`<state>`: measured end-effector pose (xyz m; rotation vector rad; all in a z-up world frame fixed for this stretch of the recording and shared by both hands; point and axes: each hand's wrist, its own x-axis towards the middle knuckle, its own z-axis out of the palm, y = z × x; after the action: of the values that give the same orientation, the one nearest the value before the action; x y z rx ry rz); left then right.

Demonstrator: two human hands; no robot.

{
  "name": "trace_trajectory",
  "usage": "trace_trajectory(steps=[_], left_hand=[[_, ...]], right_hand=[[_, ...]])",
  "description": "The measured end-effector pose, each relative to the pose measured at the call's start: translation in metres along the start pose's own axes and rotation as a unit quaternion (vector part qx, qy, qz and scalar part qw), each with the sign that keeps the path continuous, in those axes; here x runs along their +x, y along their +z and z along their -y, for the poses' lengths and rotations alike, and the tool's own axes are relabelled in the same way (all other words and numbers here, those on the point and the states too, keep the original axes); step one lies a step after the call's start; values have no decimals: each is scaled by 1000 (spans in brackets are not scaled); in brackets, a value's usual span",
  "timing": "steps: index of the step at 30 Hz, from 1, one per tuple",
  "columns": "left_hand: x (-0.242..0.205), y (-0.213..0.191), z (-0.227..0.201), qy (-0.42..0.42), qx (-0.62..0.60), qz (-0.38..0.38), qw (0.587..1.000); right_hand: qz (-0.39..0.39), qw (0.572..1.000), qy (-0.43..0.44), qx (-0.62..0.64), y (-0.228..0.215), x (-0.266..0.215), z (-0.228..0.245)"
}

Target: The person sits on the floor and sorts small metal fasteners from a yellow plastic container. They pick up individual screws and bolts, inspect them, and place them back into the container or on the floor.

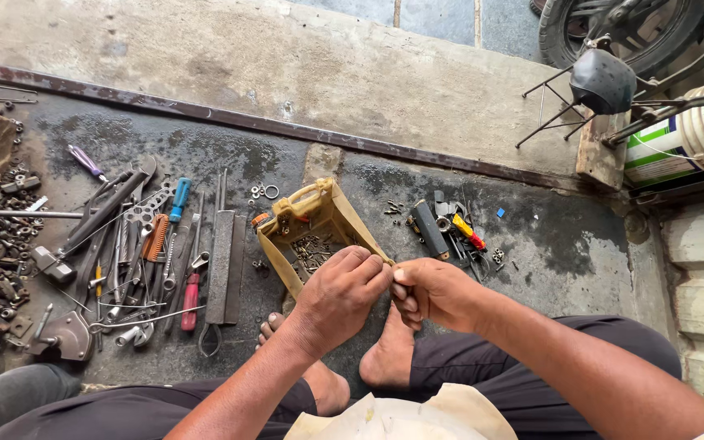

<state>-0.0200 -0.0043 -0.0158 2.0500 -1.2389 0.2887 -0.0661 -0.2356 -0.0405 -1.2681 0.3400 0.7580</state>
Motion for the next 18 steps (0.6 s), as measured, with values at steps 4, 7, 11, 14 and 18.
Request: trace_trajectory(steps=[4, 7, 11, 14, 18], left_hand=[[-3, 14, 3, -198, -147, 46, 968], [-9, 22, 17, -306, -372, 147, 864], [-13, 26, 24, -338, -541, 223, 737], [-10, 17, 18, -290, -402, 204, 844], [-4, 10, 2, -128, -200, 82, 968]], right_hand=[[-72, 875, -256, -405, 10, -10, 18], [-102, 607, -446, -650, 25, -23, 44], [-89, 416, -519, -741, 36, -36, 58], [-68, 436, -498, -746, 33, -34, 49], [-103, 763, -311, -558, 27, -28, 16]])
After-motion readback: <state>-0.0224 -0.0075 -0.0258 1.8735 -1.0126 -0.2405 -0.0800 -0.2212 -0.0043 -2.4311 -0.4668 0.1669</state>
